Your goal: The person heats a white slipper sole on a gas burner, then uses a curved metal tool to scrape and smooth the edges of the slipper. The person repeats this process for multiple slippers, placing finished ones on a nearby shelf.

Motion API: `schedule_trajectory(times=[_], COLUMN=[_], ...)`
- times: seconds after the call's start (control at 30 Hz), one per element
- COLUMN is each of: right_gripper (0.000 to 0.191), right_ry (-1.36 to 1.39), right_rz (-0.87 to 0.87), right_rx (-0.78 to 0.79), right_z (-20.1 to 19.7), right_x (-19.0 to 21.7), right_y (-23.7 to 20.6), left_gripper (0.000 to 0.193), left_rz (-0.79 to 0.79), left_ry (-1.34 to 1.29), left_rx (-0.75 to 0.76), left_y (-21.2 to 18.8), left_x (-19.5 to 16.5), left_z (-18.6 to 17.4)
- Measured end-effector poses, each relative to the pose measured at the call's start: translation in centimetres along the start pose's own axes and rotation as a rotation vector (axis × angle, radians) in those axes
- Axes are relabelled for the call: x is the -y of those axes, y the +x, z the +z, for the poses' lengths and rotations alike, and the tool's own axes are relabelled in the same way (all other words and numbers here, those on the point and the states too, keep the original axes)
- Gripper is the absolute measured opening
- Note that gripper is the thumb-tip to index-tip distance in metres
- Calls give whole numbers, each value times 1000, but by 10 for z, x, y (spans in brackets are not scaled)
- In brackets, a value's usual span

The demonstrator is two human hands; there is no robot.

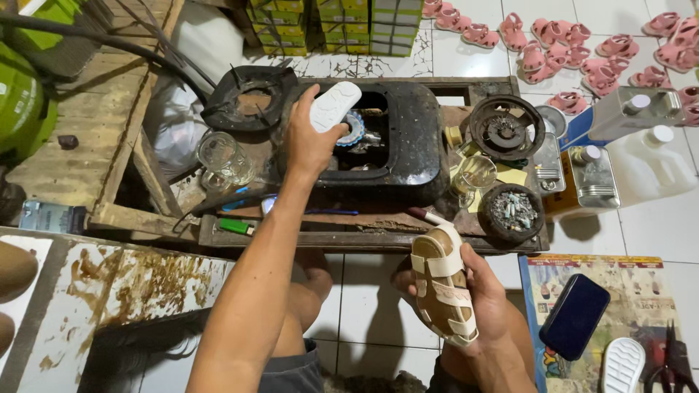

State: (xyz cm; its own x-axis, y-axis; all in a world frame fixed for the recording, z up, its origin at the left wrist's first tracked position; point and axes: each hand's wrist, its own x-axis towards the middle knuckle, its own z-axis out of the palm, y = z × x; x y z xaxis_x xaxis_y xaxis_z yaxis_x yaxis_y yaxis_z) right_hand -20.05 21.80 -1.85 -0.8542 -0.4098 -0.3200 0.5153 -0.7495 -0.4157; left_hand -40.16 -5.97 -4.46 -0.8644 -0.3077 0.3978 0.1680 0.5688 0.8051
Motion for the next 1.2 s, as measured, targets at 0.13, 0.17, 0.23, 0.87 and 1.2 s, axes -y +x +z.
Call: schedule_trajectory(times=[0.13,0.17,0.23,0.87,1.2], right_gripper=[48,49,49,46,48], right_ry=[-7,-18,-12,113,-6], right_rz=[-19,-12,-1,8,48], right_rx=[-36,-62,-64,1,-152], right_z=[-1,-2,-1,22,23], right_x=[-3,-5,-5,2,0], right_y=[1,2,2,5,13], left_gripper=[84,87,95,64,70], left_rz=[24,-3,-14,227,-375], left_ry=[9,34,-47,-62,-1039], left_rx=[16,32,30,-113,-128], left_y=[-1,0,2,0,12], left_x=[4,4,3,0,-31], left_z=[-2,-5,-9,-1,-30])
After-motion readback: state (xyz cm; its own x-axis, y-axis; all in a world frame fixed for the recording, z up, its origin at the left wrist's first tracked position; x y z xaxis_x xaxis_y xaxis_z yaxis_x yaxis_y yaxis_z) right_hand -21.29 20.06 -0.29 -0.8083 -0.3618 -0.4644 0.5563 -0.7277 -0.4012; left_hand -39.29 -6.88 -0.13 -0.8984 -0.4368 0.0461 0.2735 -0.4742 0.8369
